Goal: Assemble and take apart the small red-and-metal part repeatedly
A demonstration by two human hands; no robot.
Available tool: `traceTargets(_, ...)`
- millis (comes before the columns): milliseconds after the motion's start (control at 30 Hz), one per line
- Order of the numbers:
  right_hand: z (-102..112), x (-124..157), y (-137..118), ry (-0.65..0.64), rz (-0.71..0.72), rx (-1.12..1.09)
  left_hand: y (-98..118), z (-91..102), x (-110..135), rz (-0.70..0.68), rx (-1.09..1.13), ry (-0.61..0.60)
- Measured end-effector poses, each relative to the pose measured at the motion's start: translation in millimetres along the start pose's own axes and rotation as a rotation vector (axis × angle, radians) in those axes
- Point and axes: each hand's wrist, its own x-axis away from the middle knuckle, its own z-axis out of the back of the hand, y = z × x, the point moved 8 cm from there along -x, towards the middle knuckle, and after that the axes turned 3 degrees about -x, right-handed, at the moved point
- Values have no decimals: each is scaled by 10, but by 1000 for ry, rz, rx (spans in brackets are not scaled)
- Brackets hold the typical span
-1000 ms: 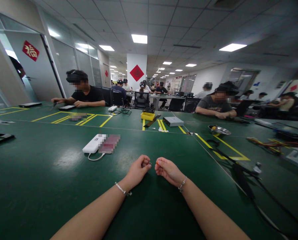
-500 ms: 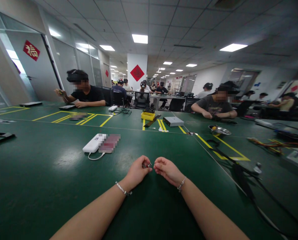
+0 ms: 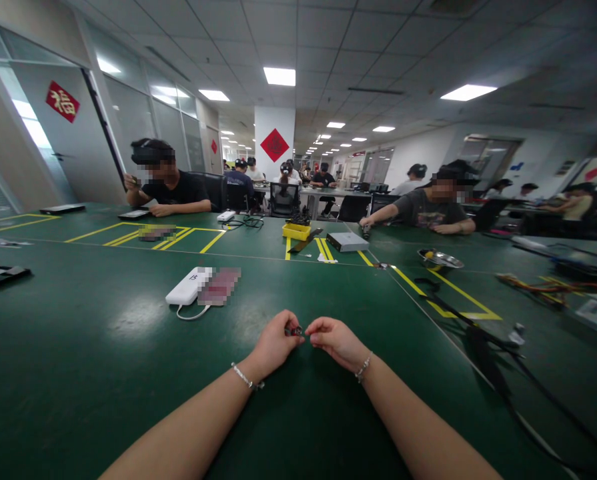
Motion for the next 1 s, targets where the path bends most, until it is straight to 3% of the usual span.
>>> traceTargets(733, 11, 18, -18, -21, -7, -87, -18, -70, 4, -38, 107, -93)
traceTargets(1000, 57, -2, 31, 3, -25, -91, -151, -111, -44, 31, 180, -104)
